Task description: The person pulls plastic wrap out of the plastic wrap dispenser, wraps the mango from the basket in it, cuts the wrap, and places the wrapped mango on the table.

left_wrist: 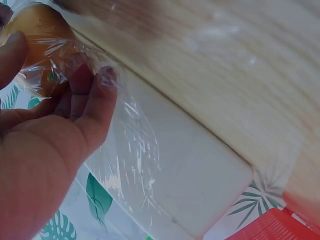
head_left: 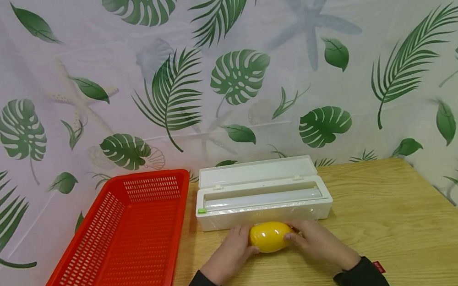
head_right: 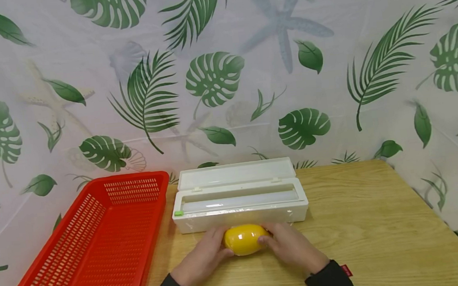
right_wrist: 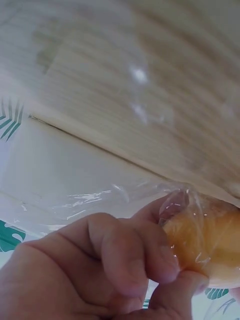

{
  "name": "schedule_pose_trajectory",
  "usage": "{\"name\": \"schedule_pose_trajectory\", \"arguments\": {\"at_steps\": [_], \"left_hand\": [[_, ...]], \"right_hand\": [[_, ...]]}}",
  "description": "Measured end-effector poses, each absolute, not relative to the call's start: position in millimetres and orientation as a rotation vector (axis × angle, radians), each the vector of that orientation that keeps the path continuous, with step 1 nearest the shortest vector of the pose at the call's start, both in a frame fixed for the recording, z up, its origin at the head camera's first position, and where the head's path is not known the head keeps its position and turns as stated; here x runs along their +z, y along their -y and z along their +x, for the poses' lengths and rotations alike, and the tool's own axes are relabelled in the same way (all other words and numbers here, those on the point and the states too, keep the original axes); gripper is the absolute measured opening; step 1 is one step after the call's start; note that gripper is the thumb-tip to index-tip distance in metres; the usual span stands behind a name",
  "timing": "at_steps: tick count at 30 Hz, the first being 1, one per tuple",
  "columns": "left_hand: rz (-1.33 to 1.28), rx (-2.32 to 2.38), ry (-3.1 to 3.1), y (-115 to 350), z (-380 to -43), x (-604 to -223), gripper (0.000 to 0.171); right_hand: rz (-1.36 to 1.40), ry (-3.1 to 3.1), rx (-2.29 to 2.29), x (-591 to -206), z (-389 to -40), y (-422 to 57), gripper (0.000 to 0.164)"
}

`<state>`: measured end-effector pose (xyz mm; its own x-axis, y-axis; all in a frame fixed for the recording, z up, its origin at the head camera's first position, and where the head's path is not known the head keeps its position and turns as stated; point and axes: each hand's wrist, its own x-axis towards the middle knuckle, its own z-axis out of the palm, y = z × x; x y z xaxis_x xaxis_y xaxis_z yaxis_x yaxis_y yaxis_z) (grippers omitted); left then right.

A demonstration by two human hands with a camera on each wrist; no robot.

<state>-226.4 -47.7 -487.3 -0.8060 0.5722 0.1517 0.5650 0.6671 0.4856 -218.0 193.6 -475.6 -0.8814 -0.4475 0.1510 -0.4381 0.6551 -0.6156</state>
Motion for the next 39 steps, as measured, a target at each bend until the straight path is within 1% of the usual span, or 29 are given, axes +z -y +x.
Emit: {"name": "schedule_pose_trajectory", "arguments": {"at_steps": [4,13,23,27,31,35,37,39], "left_hand": [[0.971,0.798,-2.867,47.8,-227.1,-488.3,0.05],[0.935,0.871,-2.847,48.2,-228.7,-487.4,0.048],[0.95,0.731,-3.017,49.1,-224.5,-484.0,0.05],[0.993,0.721,-3.047,49.2,-223.7,-483.1,0.047],[1.019,0.759,-3.038,49.3,-223.5,-483.0,0.047],[1.025,0.799,-3.031,49.7,-222.8,-482.7,0.048],[1.031,0.795,-3.029,50.1,-222.7,-483.1,0.047],[1.034,0.779,-3.028,50.5,-222.7,-483.6,0.046]], "right_hand": [[-0.744,-2.849,-1.032,-477.1,-219.1,-193.7,0.034],[-0.77,-2.85,-1.006,-476.4,-219.8,-194.2,0.035],[-0.649,-2.903,-0.978,-472.5,-218.8,-191.7,0.043],[-0.625,-2.924,-0.98,-472.4,-219.2,-191.4,0.04],[-0.638,-2.902,-1.076,-473.1,-220.0,-191.7,0.036],[-0.69,-2.91,-1.108,-473.2,-220.3,-192.5,0.034],[-0.74,-2.909,-1.098,-473.1,-220.6,-192.9,0.038],[-0.76,-2.91,-1.06,-472.5,-220.0,-192.7,0.047]]}}
